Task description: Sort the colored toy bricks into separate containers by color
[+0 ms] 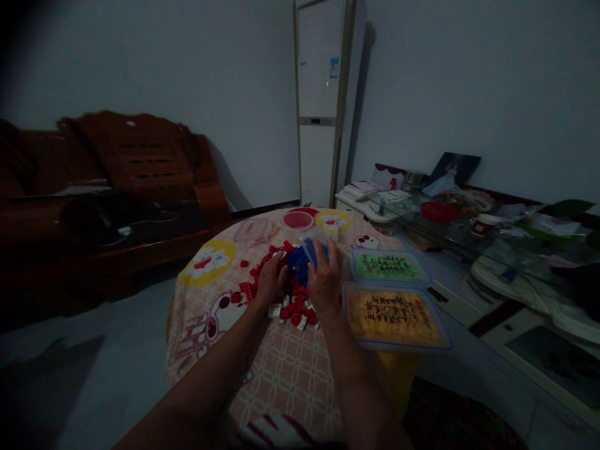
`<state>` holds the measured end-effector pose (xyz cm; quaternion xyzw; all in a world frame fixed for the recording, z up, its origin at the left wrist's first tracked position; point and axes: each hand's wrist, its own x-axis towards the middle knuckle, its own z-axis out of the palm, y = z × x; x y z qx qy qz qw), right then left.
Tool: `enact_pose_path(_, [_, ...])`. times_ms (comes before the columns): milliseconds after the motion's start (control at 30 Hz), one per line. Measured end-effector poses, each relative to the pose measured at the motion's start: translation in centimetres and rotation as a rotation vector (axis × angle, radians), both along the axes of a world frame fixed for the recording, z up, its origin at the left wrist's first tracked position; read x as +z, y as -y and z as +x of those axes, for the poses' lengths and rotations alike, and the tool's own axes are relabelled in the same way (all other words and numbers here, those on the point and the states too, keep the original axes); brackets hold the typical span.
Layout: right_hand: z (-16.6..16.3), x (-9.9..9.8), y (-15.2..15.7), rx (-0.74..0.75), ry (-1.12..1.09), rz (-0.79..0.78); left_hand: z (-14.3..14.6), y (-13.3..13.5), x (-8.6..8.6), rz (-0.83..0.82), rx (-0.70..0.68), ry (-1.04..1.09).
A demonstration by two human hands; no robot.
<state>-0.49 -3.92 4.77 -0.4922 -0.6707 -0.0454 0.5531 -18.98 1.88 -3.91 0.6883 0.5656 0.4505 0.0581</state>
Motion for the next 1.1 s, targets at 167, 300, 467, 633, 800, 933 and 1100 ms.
enact_pose_path(167, [-2.1,0.7,1.1,0.100,0.030,0.021,0.1,0.4,0.4,0.044,0.004,0.141])
enact_pose_path(300, [-2.8,1.1,1.6,0.163,0.017,0.041,-0.2,0.6,0.5,0.080,0.073,0.277])
enact_pose_path(467, [-1.1,1.2,1.2,0.112,0.046,0.094,-0.3,0.8,1.2,0.070,0.090,0.241])
enact_pose_path(633, [1.3,1.0,0.5,0.002,-0.005,0.111,1.4,1.2,2.8,0.075,-0.082,-0.157])
enact_pose_path(800, [2.6,0.3,0.6,-0.063,-0.058,0.077,3.5,0.0,3.8,-0.055,-0.119,-0.391])
enact_pose_path(933, [3.3,-0.2,1.0,-0.082,-0.076,0.069,1.5,-1.6,5.1,-0.078,-0.084,-0.301])
enact_pose_path(1100, [4.4,-0.7,1.8,-0.102,-0.078,0.097,-9.1,-1.0,6.9,0.072,0.431,0.087])
